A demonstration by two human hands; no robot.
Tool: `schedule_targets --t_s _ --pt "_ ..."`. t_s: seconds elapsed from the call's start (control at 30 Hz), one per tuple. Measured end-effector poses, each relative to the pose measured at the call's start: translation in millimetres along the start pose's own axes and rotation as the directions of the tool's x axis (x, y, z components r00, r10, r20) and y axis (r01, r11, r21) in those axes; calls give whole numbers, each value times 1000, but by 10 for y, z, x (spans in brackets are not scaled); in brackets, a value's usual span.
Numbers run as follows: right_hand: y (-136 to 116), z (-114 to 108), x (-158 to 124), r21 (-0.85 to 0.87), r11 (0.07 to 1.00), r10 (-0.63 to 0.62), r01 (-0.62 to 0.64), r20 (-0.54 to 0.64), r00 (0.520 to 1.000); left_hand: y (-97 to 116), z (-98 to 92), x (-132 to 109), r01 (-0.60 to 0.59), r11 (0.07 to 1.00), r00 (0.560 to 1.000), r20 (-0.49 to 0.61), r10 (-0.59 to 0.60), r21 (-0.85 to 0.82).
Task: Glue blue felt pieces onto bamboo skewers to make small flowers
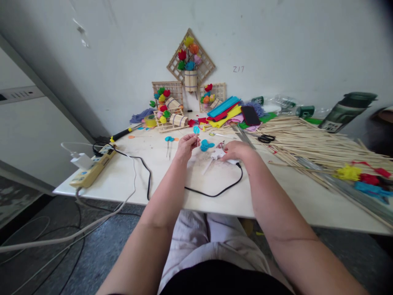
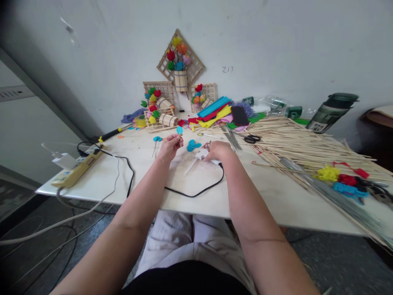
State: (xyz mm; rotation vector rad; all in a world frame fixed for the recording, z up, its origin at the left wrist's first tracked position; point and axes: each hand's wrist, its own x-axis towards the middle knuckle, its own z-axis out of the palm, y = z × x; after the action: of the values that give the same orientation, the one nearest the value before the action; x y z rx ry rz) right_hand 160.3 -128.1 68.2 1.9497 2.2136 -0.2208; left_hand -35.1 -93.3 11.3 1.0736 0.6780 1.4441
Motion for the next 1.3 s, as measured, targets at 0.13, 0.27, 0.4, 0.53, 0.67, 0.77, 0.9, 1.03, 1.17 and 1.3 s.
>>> schedule_targets --t_s 0.13,0.27,0.4,0.53,0.67,0.77,0.9,1.03,1.17,1.3 --pt "-17 38 52 -19 1000 -5 6 18 1000 0 -22 6 -6 1000 1000 -15 6 -9" --pt "-16 56 65 -15 1000 9 -10 -10 1000 -2 -49 14 -7 1000 1000 -31 7 -23" --pt "-20 63 60 -30 999 28 -28 -2 1000 6 -65 10 -17 999 998 -54 16 -28" --pt "6 68 63 18 1000 18 -17 -43 999 16 -73 2 -8 1000 996 -86 7 -14" --pt "77 57 80 119 993 42 -25 -144 989 14 -79 -1 7 1000 996 -94 -8 -11" --pt "123 35 92 183 981 120 -67 -295 948 15 -81 -6 15 1000 996 -93 -16 -8" --pt "140 6 75 464 882 167 79 -467 869 24 -76 -15 19 1000 998 -60 -18 4" --pt "89 -6 0 779 482 62 401 -486 872 27 -75 -16 22 1000 999 -40 -22 11" --pt "-15 -35 -122 841 250 -19 479 -490 871 26 -73 -21 28 999 999 -18 -27 29" --pt "-95 -55 -192 834 246 -92 493 -486 869 27 -62 -28 31 999 1000 0 -31 28"
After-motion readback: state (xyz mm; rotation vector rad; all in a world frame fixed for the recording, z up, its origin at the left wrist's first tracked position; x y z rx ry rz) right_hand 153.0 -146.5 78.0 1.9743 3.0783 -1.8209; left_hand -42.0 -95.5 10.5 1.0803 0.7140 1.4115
